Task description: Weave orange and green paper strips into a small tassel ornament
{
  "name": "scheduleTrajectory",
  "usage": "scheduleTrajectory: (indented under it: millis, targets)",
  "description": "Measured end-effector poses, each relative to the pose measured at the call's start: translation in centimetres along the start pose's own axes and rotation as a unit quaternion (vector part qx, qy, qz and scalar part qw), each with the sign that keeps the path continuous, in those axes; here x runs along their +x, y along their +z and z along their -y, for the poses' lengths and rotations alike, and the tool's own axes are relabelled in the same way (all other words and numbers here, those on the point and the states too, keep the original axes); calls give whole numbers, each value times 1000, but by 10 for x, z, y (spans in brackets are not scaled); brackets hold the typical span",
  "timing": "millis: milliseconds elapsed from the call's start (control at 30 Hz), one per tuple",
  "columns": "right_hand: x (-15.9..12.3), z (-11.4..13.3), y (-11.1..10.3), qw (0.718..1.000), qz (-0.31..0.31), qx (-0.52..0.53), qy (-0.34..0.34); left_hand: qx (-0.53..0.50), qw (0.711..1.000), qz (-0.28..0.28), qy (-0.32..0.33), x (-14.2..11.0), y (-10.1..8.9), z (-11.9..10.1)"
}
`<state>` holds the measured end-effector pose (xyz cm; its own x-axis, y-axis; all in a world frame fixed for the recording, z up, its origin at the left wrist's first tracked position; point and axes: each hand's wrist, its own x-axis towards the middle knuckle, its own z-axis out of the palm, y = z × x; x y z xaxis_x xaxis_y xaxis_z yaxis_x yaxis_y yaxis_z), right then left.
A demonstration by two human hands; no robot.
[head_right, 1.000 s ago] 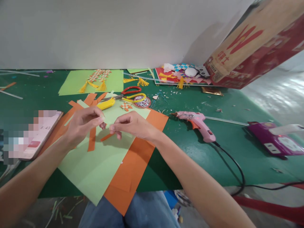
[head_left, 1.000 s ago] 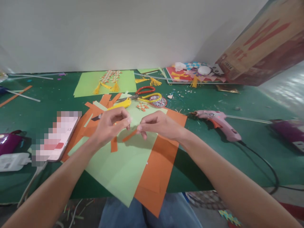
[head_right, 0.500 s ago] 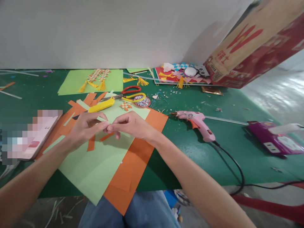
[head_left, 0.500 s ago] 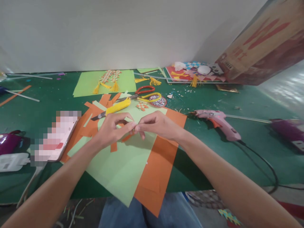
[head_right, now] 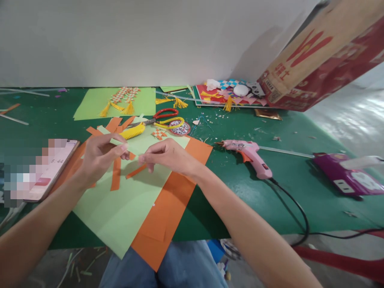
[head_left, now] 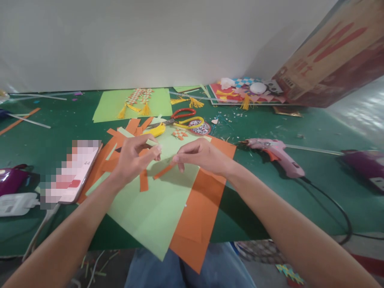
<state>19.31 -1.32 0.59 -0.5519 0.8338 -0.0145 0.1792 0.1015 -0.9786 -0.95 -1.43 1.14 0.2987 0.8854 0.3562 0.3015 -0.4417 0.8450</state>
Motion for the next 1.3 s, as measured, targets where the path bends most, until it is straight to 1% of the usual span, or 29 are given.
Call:
scheduleTrajectory:
  millis: [100, 200, 267, 333, 400, 467, 567, 667, 767, 867, 1000, 1167, 1300]
  targets:
    - [0, 1, 0, 1000, -2, -5, 2, -4, 1000, -2, 0, 0, -1, 0]
    - [0, 1, 0, 1000, -6, -11, 3, -23, 999, 8, -30, 1, 0, -2]
    - [0, 1, 1, 1000, -13, -14, 3, -29, 997, 30, -59, 2, 1, -5]
    - [1, 2, 2, 1000, -22, -22, 4, -15, 995, 65, -78, 2, 4, -7]
    - [1, 2, 3, 999, -23, -28, 5, -2, 992, 91, -82, 2, 7, -8]
    - [1, 2, 4, 1000, -14, -24, 5, -6, 992, 100, -76, 2, 9, -9]
    - [1, 2, 3, 1000, 0, 8, 6, -17, 994, 94, -59, 1, 10, -9]
    - [1, 0, 2, 994, 36, 100, 28, -14, 995, 88, -40, 0, 8, -9]
    - [2, -3, 2, 967, 100, 223, 70, 8, 997, 79, -16, 0, 7, -10]
    - [4, -6, 4, 943, 136, 287, 98, 24, 997, 75, 3, 0, 8, -11]
    - [4, -5, 4, 937, 136, 301, 111, 14, 997, 75, 2, -1, 9, -11]
    - [3, -2, 4, 940, 132, 293, 115, 7, 997, 71, -17, -1, 10, -11]
    - [4, -2, 5, 941, 129, 289, 117, 18, 998, 62, -21, -1, 11, -11]
